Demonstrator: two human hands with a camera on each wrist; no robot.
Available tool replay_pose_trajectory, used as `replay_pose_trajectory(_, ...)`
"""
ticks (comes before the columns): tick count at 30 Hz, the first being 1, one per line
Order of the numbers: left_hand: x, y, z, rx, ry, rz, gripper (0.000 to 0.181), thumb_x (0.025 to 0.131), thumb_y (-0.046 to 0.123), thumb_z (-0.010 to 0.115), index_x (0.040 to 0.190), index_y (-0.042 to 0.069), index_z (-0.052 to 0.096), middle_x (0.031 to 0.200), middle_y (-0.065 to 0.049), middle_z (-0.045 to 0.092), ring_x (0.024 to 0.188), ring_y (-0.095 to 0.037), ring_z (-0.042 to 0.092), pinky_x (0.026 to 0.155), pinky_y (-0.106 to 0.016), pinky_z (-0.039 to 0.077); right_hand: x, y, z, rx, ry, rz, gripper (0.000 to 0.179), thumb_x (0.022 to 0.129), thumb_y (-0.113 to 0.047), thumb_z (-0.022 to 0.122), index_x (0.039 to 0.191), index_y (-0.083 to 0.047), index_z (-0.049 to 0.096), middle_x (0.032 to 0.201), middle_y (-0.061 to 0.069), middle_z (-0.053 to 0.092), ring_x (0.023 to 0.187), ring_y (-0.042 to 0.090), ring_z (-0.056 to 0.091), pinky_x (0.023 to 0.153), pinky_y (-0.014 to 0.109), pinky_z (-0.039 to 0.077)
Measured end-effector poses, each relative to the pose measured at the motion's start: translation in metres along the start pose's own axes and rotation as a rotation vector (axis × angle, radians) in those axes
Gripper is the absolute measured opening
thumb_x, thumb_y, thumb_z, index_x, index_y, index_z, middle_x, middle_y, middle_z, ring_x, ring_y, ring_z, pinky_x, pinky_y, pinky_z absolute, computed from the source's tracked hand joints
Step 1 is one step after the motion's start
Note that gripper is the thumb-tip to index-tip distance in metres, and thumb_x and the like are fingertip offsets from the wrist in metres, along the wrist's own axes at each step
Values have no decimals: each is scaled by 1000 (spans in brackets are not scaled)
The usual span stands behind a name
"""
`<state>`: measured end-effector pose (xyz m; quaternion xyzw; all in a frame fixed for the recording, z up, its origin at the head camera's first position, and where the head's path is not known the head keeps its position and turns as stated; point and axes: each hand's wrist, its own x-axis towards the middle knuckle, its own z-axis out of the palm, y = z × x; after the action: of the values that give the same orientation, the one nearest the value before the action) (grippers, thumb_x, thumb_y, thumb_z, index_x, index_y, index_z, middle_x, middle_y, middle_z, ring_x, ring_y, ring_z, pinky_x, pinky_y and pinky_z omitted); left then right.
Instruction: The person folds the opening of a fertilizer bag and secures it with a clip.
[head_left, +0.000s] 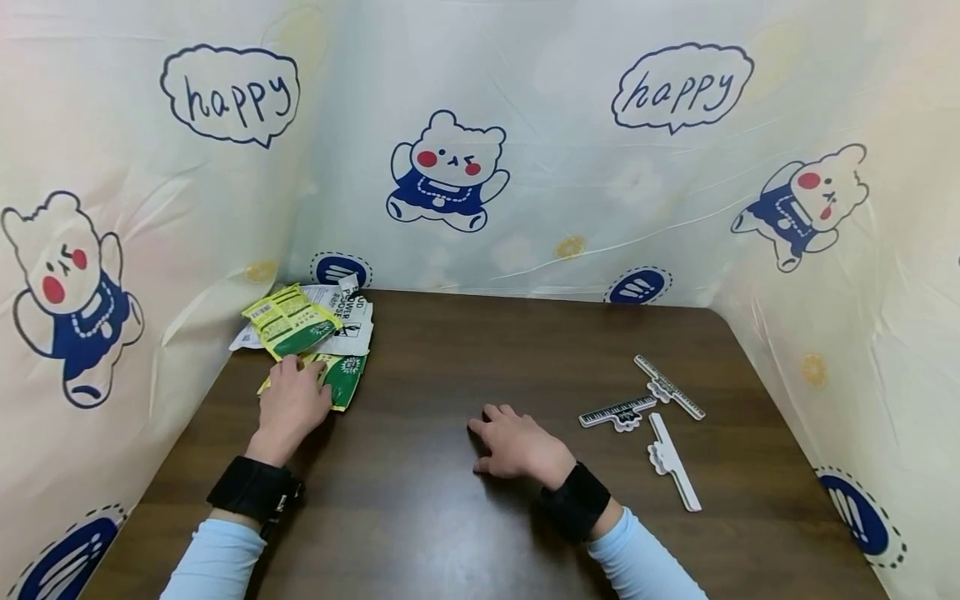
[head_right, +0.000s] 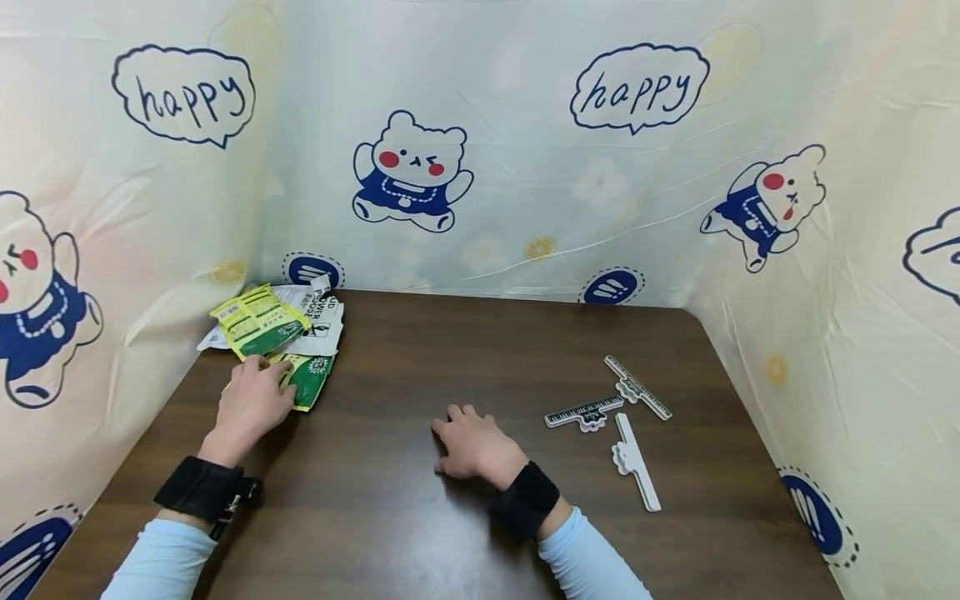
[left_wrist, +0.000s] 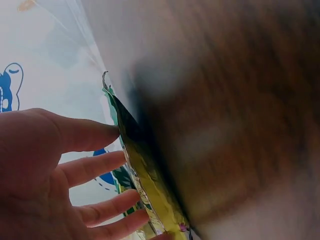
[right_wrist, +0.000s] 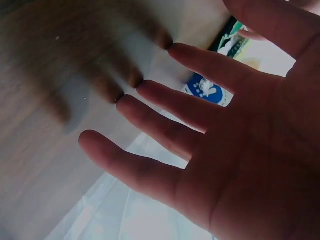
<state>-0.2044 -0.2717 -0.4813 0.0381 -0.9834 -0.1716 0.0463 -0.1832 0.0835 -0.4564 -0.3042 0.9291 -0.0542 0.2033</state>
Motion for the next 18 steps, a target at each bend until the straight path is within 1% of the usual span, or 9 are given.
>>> replay_pose_trajectory(4, 0, -1, -2, 30, -20, 15, 47, 99, 14, 63, 137, -11, 57, 134, -43, 41, 123, -62, 37, 83, -77, 47, -3, 1, -1, 32, 1, -1, 63, 99, -41, 70, 154, -14, 52, 162, 17, 44, 146, 35, 43, 113, 63, 43)
replay_pose_trajectory(10, 3, 0, -4, 75, -45, 44, 47, 99, 14, 65, 137, -12, 57, 131, -43, 41, 120, -64, 38, 83, -76, 49, -4, 4, -3, 65, 20, -18, 61, 101, -38, 69, 153, -11, 52, 162, 19, 44, 146, 35, 42, 115, 58, 44)
replay_pose_trajectory(18, -1, 3, 1, 99, -60, 62, 45, 98, 11, 67, 136, -12, 58, 131, -43, 42, 116, -65, 40, 85, -76, 49, -6, 5, 1, 114, 6, -11, 61, 102, -37, 67, 154, -11, 51, 164, 20, 42, 148, 35, 40, 117, 54, 42)
